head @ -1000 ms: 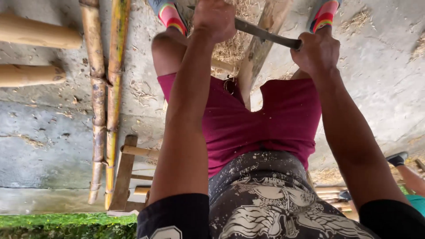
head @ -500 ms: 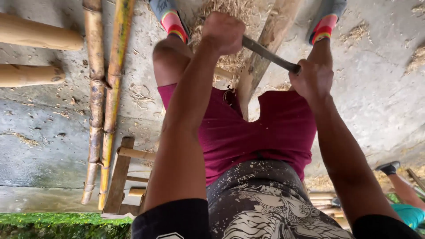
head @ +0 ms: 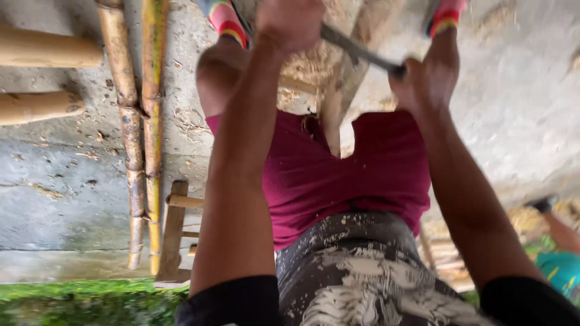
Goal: The person uses a drawknife to shave the surface of a bamboo pole held between their legs. They repeatedly pull the tool along the pole to remove thin strips of material, rotating the pole to work different sides.
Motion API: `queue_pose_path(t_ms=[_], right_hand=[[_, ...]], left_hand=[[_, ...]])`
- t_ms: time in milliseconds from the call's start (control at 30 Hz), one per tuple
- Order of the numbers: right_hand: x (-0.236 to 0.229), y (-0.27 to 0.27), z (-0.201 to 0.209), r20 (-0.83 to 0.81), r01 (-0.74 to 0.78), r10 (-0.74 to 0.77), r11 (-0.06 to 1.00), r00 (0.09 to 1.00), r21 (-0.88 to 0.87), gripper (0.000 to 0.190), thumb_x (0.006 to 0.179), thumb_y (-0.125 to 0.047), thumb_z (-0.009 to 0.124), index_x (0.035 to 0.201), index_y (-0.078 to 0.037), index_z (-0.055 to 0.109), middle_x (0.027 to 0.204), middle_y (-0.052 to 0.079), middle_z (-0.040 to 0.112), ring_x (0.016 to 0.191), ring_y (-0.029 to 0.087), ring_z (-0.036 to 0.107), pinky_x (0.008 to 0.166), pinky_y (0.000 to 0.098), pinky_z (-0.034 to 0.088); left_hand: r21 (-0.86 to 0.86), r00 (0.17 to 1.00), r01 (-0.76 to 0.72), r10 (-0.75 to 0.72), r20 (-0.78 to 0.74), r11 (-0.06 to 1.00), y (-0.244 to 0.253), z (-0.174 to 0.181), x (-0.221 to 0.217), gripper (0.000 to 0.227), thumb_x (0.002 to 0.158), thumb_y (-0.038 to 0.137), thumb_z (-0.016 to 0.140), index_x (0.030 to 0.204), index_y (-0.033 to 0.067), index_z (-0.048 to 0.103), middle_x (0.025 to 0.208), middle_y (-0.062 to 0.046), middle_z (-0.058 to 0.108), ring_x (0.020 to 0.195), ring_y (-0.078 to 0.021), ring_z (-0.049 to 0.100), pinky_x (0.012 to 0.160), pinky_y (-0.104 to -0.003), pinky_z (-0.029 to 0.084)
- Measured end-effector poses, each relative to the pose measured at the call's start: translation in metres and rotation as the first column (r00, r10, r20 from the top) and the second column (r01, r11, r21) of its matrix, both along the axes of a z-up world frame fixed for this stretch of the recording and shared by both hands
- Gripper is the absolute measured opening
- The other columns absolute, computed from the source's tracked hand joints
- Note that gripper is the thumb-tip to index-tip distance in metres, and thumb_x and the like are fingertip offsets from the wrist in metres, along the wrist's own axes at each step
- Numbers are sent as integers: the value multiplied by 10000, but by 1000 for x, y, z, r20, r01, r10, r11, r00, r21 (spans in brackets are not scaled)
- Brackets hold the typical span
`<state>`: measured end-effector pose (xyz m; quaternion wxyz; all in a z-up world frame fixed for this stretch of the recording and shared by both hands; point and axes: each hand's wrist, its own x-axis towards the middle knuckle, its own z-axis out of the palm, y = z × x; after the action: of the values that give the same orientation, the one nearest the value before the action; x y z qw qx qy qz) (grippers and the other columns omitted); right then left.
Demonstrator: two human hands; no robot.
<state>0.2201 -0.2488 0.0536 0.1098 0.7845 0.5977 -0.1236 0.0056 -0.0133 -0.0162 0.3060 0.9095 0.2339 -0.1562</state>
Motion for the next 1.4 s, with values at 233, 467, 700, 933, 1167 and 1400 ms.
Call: queue_pose_path(t_ms=[233, 467, 700, 933, 1167, 1400], right_hand=[[0, 8, -8, -29, 174, -196, 919, 980, -353, 317, 995, -413, 713, 1030, -101, 754, 609, 128, 695, 509, 303, 669, 489, 501, 514], [18, -4, -38, -34, 49, -52, 994, 998, -93, 279, 996, -399, 742, 955, -124, 760, 691, 96, 696, 590, 288, 688, 514, 443, 525], [-5, -24, -30, -138, 89, -93, 996, 986, -30, 237, 923, -369, 759, 931, -132, 765, 678, 86, 702, 605, 289, 698, 548, 433, 544], [37, 23, -41, -106, 98, -101, 995, 989, -33, 248, 989, -381, 728, 985, -137, 769, 754, 93, 717, 661, 303, 711, 556, 467, 533], [11, -23, -47, -113, 106, -115, 991, 987, -78, 304, 961, -449, 721, 965, -148, 761, 653, 94, 687, 584, 293, 693, 549, 473, 527], [35, 7, -56, -10, -16, 16, 1000, 1000, 16, 293, 946, -421, 748, 802, -169, 717, 550, 9, 629, 455, 175, 615, 418, 390, 474]], left_hand=[[159, 997, -57, 49, 52, 986, -1, 9, -11, 90, 750, 199, 697, 773, 162, 776, 694, -77, 731, 622, -263, 710, 577, -447, 559], [-20, 997, -73, 73, -3, 997, 21, -14, 5, 177, 986, 237, 633, 992, 105, 751, 841, -135, 734, 728, -276, 740, 617, -487, 570], [44, 968, 121, -109, -225, 992, 5, 35, -2, 133, 845, 201, 676, 881, 127, 780, 786, -103, 743, 686, -257, 715, 648, -449, 571], [154, 996, -87, 89, -6, 984, 29, -6, 13, 125, 880, 219, 680, 907, 118, 750, 708, -87, 691, 565, -213, 659, 477, -403, 516], [150, 976, 150, -122, -180, 977, -2, 5, 1, 131, 807, 226, 707, 799, 105, 758, 630, -82, 708, 542, -211, 677, 503, -422, 535], [200, 997, -37, 50, -63, 979, 19, 5, 15, 105, 836, 213, 696, 830, 126, 755, 667, -100, 709, 537, -226, 684, 470, -419, 539]])
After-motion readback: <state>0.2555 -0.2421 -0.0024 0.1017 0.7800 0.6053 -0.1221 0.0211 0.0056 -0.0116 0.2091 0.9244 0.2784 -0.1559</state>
